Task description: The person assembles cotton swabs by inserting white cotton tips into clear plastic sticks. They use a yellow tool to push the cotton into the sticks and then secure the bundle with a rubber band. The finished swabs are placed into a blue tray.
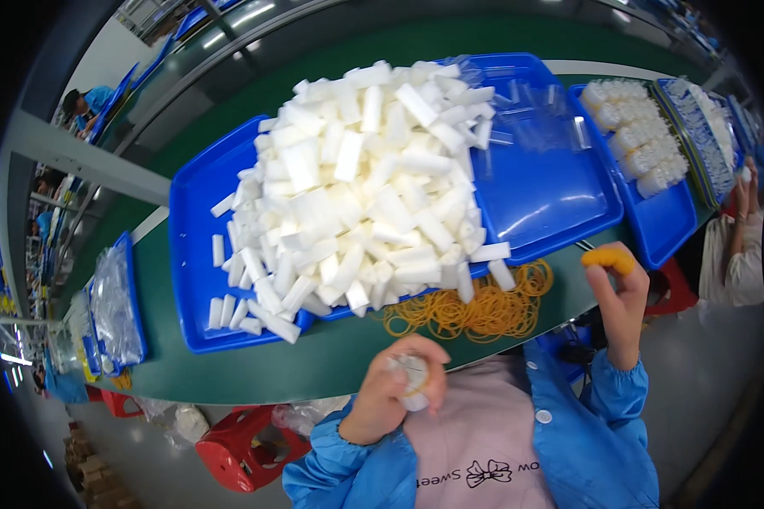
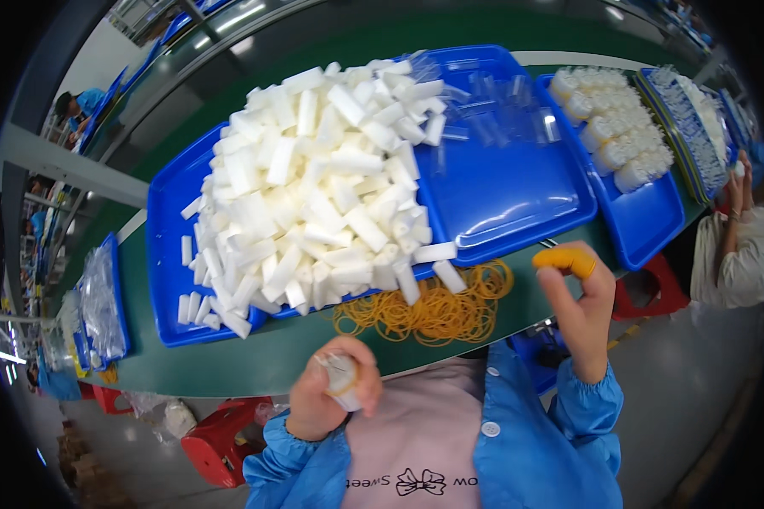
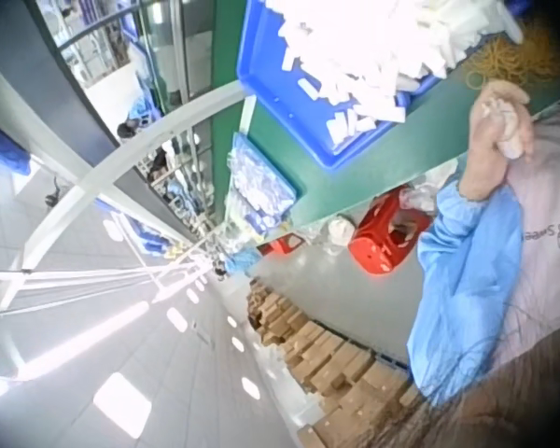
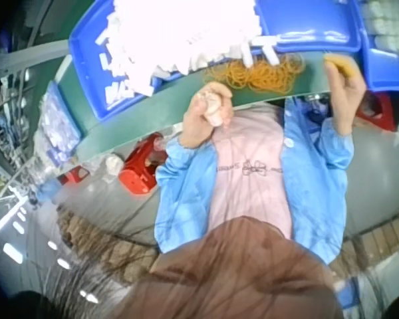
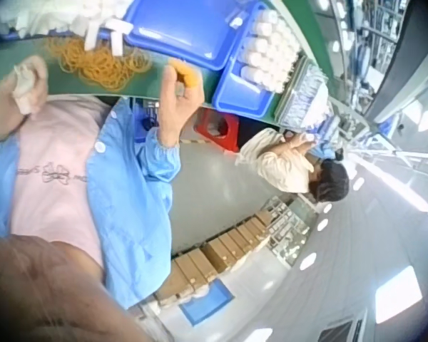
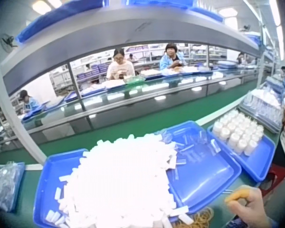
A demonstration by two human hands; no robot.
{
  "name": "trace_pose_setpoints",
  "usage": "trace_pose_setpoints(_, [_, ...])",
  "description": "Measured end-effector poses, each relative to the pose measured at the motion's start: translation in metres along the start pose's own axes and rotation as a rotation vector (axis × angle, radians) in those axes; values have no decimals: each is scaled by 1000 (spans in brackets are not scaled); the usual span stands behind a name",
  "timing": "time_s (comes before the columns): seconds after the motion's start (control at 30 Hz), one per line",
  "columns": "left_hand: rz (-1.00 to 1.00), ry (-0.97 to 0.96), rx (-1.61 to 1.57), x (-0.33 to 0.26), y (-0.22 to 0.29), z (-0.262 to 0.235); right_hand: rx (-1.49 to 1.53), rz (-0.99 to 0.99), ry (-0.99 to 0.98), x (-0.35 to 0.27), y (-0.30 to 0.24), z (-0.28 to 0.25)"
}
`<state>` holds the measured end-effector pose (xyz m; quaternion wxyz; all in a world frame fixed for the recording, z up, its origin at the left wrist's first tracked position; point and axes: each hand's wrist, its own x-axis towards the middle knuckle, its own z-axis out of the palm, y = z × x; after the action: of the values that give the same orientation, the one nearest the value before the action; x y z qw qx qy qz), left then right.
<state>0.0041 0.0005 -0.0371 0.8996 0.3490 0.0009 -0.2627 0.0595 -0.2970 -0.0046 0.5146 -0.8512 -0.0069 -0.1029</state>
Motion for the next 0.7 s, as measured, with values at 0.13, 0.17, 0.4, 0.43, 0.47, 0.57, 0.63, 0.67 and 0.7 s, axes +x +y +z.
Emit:
trace_pose_setpoints(0.13, [-77,27,-306,7,-4,-3,-611,0,138,-4,46,-27])
trace_pose_setpoints(0.17, [-89,34,-379,6,-4,-1,-650,-18,161,-5,53,-26])
trace_pose_setpoints(0.4, [-105,29,-372,2,-3,-5,-692,-75,2,-18,49,-32])
trace_pose_setpoints(0.43, [-103,26,-349,1,-4,-7,-684,-36,-84,-22,48,-40])
trace_pose_setpoints(0.47, [-101,25,-326,0,-4,-9,-675,1,-170,-26,46,-46])
trace_pose_setpoints(0.57, [-160,95,-246,3,-4,-7,-330,225,-138,-33,32,-46])
trace_pose_setpoints(0.63, [-110,-45,-251,7,-7,-3,-123,283,-131,-36,26,-46])
trace_pose_setpoints(0.67, [-79,-75,-224,9,-7,2,-35,285,-111,-35,19,-44])
trace_pose_setpoints(0.7, [-49,-104,-197,9,-6,4,52,289,-91,-35,15,-41])
